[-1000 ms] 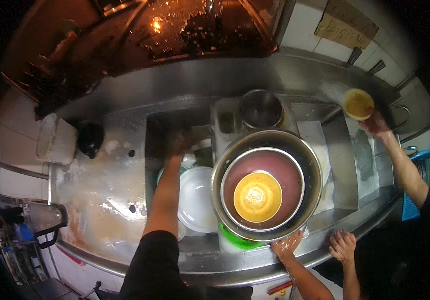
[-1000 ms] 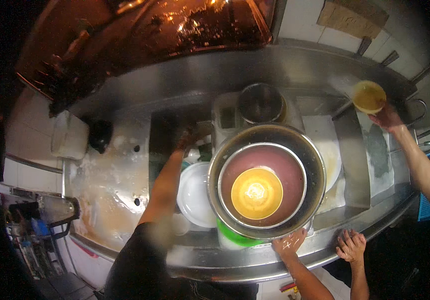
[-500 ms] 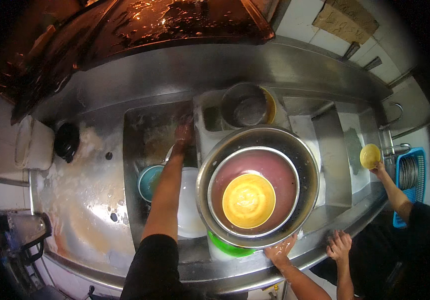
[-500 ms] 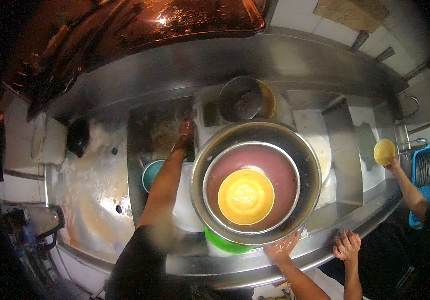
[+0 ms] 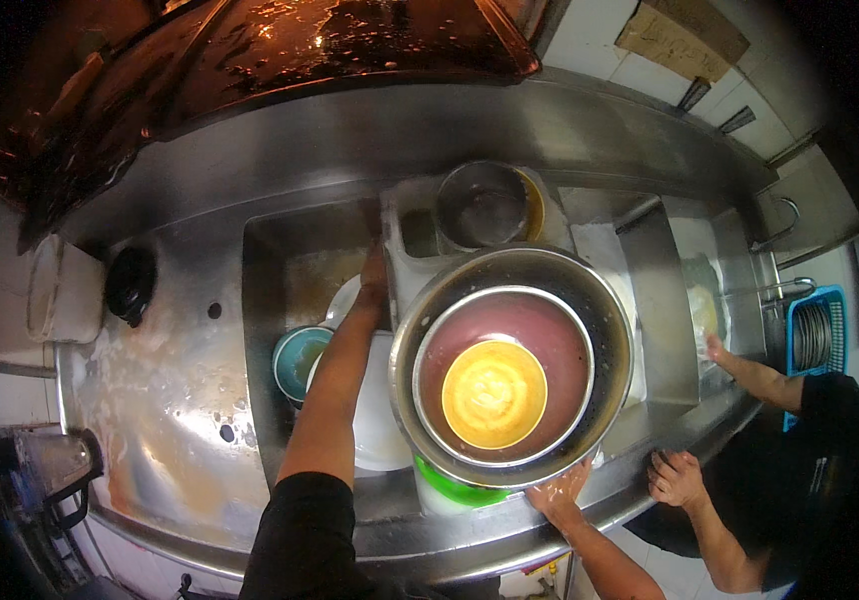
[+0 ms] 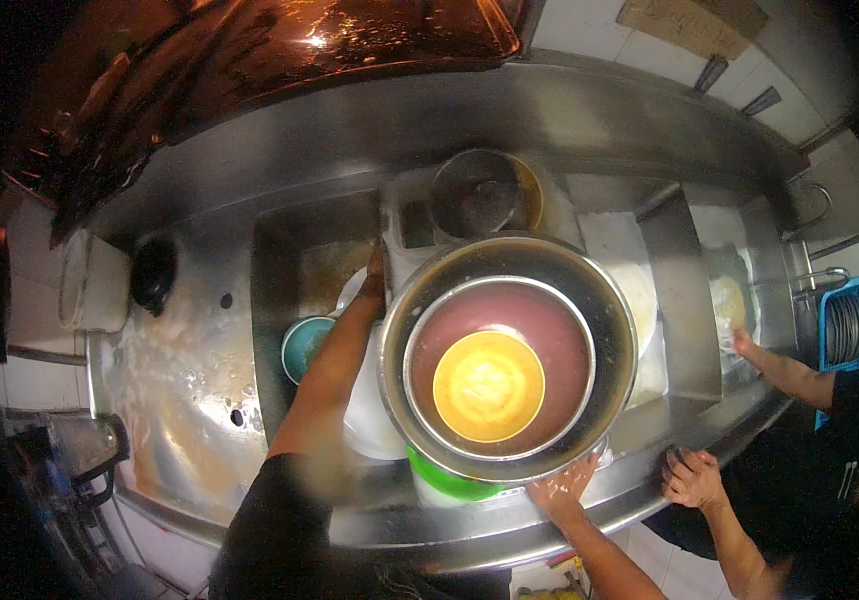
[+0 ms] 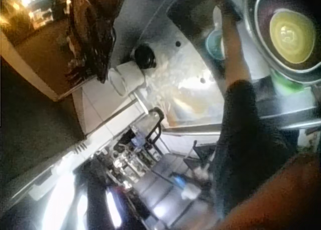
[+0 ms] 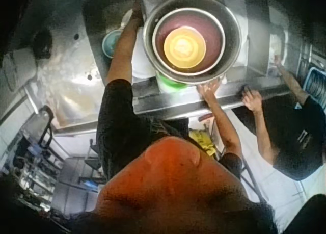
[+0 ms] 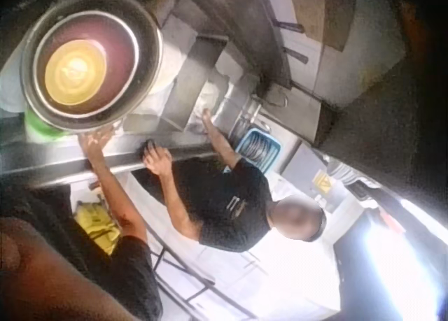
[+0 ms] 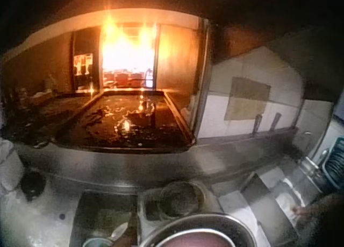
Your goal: The person scrubs and rinses various dishes including plates, bowls, and a metal strainer in a commercial three-compartment sink using a yellow sponge. They move items between compartments and place cleaned items into a blue dish rack.
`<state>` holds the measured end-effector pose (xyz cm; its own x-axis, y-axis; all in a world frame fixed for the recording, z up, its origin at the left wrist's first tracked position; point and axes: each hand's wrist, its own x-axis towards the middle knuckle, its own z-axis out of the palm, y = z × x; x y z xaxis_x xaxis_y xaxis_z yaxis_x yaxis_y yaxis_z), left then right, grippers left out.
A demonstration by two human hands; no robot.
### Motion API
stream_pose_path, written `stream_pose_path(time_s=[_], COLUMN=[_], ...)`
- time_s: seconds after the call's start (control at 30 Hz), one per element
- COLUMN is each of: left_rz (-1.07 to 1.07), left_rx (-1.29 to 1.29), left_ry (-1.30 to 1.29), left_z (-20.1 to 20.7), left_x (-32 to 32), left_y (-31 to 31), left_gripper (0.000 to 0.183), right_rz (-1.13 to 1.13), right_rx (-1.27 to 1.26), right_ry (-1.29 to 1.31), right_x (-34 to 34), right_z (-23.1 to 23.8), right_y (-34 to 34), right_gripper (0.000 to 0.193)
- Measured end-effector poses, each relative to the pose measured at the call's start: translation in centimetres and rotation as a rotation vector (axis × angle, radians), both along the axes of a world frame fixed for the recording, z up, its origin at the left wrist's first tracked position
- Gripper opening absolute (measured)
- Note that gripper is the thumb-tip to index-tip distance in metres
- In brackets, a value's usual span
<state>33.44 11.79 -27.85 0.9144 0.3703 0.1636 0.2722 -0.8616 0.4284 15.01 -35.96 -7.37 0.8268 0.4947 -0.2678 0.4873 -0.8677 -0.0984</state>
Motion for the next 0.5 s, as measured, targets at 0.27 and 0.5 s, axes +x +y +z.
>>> stream_pose_path(time_s=[0.27,0.5], left_rz=[0.056,-0.162], left_rx=[0.078,0.475], left_ry=[0.199,0.315], left_z=[-8.6,13.0], left_x=[-0.3,-6.4], left_y=[9.7,5.6], left_gripper=[0.027,0.023], right_rz=[0.14,-0.266], right_rx=[0.101,0.254], right_ry=[-0.005,0.781], right_x=[3.4,2.7], right_z=[2.8,-1.4], right_y=[3.7,0.4], right_gripper=[0.065,0.063])
